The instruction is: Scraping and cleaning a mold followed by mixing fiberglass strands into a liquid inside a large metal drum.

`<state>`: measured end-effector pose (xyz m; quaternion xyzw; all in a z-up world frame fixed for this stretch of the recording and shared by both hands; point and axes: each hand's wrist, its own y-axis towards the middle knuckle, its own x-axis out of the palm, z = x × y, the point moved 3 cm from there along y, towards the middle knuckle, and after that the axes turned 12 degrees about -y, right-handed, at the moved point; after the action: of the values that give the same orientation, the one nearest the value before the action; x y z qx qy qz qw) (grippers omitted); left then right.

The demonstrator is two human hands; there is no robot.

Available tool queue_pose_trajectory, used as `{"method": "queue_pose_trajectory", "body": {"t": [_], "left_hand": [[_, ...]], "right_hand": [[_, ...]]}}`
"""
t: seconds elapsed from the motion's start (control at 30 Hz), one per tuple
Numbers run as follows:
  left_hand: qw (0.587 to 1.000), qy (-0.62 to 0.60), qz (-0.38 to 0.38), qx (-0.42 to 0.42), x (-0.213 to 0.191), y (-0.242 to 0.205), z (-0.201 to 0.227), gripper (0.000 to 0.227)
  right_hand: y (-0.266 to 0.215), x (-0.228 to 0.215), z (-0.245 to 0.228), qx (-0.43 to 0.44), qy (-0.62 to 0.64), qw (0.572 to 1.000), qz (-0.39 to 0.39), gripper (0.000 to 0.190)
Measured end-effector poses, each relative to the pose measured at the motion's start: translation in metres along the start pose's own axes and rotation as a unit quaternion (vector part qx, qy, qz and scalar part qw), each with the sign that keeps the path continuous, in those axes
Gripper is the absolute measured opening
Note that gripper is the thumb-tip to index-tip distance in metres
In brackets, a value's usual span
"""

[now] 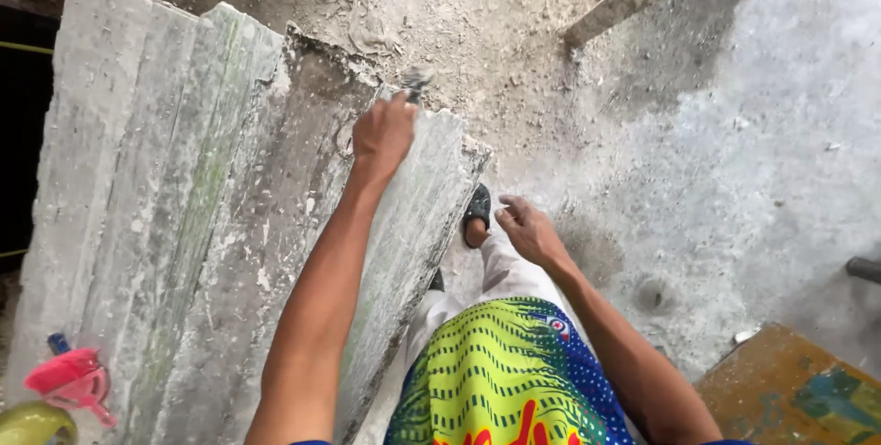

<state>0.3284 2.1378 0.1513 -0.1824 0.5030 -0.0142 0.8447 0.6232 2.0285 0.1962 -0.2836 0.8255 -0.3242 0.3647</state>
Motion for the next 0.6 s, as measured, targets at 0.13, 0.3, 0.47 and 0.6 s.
{"method": "queue_pose_trajectory", "body": {"t": [0.13, 0.3, 0.47, 0.6], "left_hand": [[0.94, -0.304, -0.109, -0.111, 0.001, -0.04, 0.035, 0.031], [0.724, -0.621, -0.134, -0.271, 0.041, -0.039, 0.038, 0.033], [0.762, -0.566, -0.136, -0.283, 0.05, -0.062, 0.006, 0.046], [0.747, -0.538, -0.186, -0.343, 0.015, -0.123, 0.005, 0.047]], "right_hand": [[0.003, -0.005, 0.002, -0.002, 0.059, 0.998, 0.012, 0.052], [0.01, 0.007, 0.027, 0.023, 0.052, 0.998, -0.002, 0.054], [0.009, 0.009, 0.039, 0.033, 0.055, 0.998, -0.005, 0.052], [0.005, 0.007, 0.052, 0.05, 0.037, 0.998, -0.009, 0.053]]}}
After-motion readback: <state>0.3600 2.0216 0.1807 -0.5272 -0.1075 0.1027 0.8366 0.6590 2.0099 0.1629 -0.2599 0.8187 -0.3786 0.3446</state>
